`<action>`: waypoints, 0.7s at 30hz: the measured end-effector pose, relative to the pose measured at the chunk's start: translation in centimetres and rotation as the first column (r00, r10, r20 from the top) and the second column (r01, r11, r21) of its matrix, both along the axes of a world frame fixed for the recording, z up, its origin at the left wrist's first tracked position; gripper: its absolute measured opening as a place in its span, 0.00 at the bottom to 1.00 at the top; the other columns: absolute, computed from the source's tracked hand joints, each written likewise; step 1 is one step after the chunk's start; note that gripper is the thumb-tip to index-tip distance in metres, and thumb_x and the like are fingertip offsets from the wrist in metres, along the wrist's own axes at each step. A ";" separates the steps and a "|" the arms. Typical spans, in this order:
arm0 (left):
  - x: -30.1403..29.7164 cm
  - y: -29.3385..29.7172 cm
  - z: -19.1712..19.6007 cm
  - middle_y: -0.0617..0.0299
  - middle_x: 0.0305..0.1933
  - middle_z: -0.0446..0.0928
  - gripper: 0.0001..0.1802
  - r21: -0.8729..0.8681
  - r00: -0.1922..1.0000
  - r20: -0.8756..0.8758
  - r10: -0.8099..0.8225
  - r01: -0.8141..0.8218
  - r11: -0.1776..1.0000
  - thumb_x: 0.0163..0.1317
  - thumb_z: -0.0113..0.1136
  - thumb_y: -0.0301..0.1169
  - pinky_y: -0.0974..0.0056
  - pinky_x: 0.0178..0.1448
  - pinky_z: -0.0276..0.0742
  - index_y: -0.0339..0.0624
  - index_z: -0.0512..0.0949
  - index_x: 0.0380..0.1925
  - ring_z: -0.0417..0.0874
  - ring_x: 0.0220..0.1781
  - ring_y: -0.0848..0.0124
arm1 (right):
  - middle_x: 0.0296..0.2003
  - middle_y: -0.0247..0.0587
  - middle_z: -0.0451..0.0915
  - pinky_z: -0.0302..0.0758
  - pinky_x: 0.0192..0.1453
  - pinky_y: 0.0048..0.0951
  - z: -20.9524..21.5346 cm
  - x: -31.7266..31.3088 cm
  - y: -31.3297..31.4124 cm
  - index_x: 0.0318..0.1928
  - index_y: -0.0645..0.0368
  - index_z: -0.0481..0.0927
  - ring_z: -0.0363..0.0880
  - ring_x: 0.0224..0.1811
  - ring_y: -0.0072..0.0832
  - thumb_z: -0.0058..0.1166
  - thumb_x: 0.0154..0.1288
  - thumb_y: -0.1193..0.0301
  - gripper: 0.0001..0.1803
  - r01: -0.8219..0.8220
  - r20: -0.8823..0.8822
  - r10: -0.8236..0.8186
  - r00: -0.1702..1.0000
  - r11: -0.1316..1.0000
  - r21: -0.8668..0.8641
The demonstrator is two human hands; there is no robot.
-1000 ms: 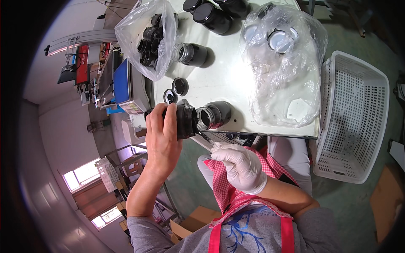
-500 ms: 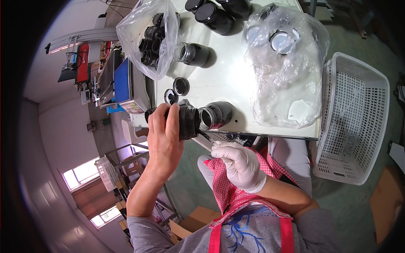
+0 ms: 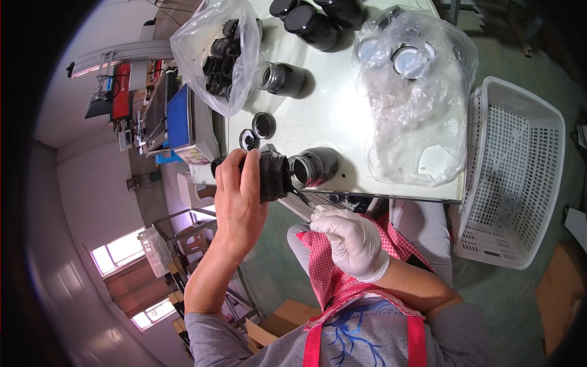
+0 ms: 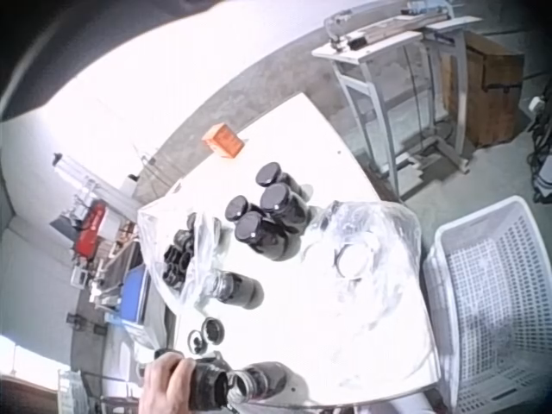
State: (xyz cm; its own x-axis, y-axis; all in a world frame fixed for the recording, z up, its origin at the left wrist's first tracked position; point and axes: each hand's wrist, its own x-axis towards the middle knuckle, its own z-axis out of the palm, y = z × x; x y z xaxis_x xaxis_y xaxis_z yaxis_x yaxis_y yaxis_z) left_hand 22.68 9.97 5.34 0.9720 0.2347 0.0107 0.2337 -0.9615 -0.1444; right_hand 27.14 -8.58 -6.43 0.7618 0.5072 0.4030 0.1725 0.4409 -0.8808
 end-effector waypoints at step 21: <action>0.0 -0.1 0.0 0.45 0.60 0.71 0.47 -0.014 0.999 0.034 -0.017 0.017 1.000 0.36 0.73 0.12 0.47 0.63 0.73 0.38 0.69 0.63 0.74 0.61 0.45 | 0.44 0.44 0.83 0.84 0.45 0.38 0.3 -0.2 0.5 0.54 0.56 0.75 0.86 0.45 0.44 0.63 0.64 0.82 0.20 0.015 0.020 -0.015 1.000 1.000 0.014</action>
